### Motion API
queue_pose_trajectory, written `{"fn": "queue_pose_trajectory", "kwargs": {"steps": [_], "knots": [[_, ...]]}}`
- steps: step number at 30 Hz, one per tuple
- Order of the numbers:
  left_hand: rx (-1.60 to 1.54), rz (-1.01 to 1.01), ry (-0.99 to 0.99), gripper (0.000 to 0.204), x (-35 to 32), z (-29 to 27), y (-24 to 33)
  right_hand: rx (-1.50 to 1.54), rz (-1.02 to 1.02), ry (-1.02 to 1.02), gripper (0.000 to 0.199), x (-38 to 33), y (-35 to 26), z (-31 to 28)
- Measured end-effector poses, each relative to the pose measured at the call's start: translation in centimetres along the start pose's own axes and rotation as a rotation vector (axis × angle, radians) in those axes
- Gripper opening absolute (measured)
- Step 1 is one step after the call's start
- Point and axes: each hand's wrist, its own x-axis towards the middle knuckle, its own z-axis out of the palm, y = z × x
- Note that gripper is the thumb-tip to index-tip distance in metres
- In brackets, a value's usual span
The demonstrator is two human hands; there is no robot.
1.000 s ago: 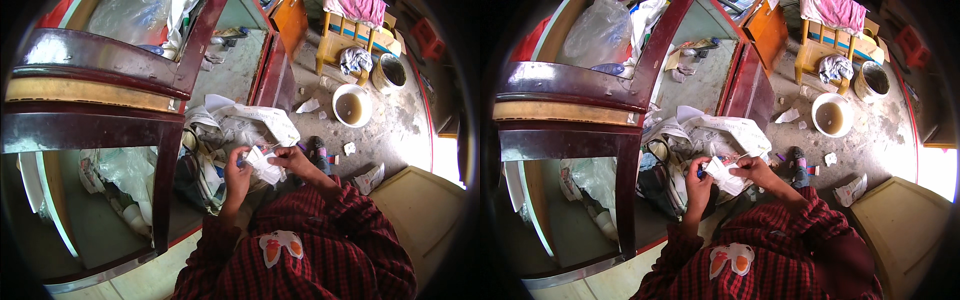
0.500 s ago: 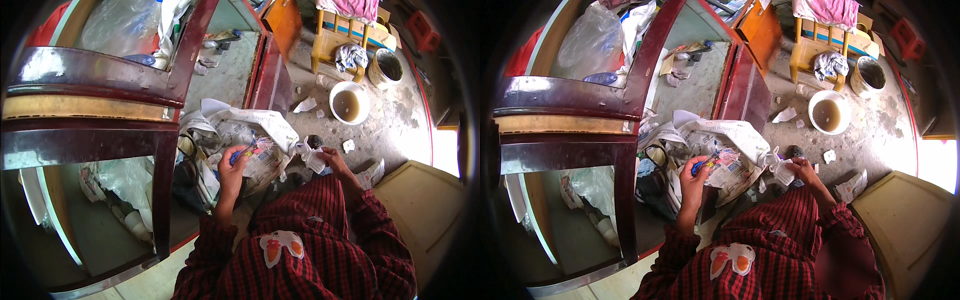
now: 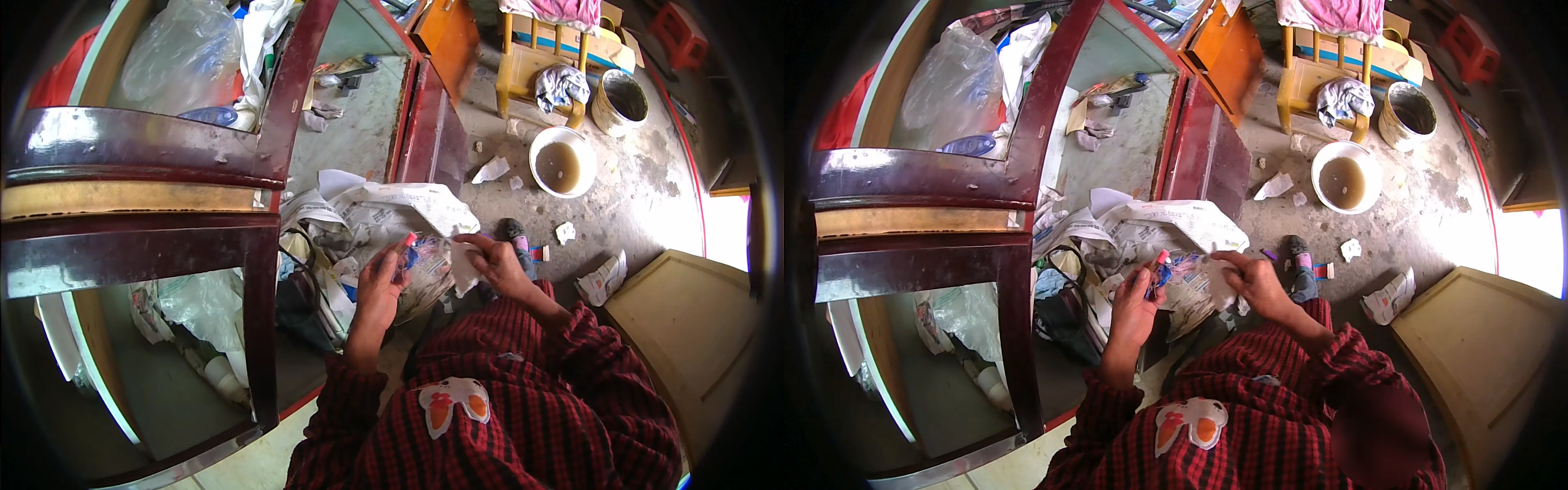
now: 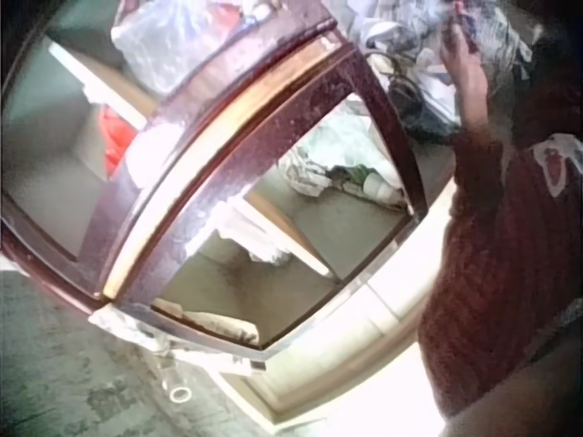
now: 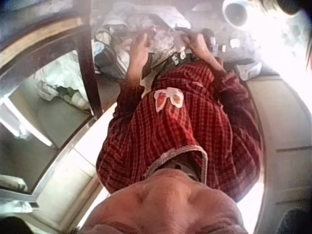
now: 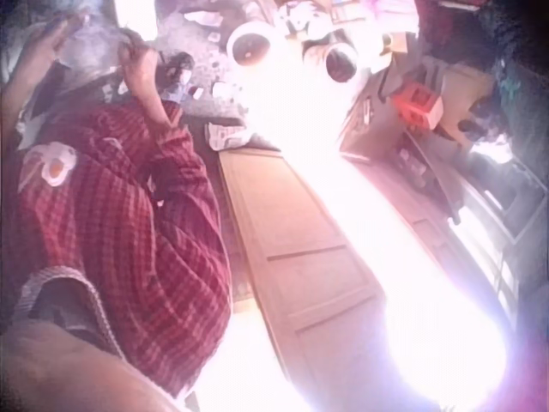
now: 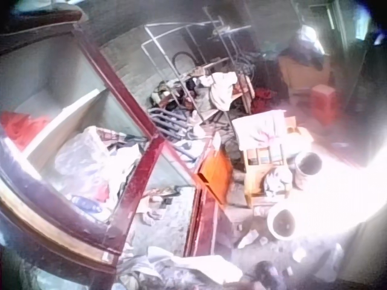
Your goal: The person sorts through various items in a cluttered room, handling papers, a bag, and other objects. They move items around, inspecting and rearranging them within a glass-fronted cabinet.
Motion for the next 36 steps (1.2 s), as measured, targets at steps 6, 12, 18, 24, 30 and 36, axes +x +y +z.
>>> {"fn": "queue_pose_trajectory", "kwargs": {"steps": [6, 12, 18, 24, 30, 36], "knots": [[0.019, -0.101, -0.058, 0.025, -0.5, 1.2, -0.5, 0.164, 0.007, -0.262, 0.023, 1.6, 0.0, 3.1], [0.132, -0.052, -0.052, 0.024, 0.0, 0.5, -0.7, 0.471, 0.268, -0.271, 0.016, 0.4, 1.9, 1.0], [0.175, -0.095, -0.092, 0.024, 0.7, 2.5, -1.9, 0.577, 0.296, -0.275, 0.034, 1.4, 0.5, 1.6], [0.242, -0.105, -0.112, 0.026, 1.8, 3.3, -0.4, 0.504, 0.24, -0.281, 0.015, 1.0, 1.8, -0.1], [0.282, 0.128, 0.042, 0.023, 5.6, 2.0, 2.1, -0.116, 0.177, -0.279, 0.016, -2.7, 8.0, -6.0], [0.458, 0.202, 0.142, 0.017, 14.9, 1.2, 4.7, 0.247, 0.507, -0.091, 0.019, -5.0, 8.9, -9.9]]}}
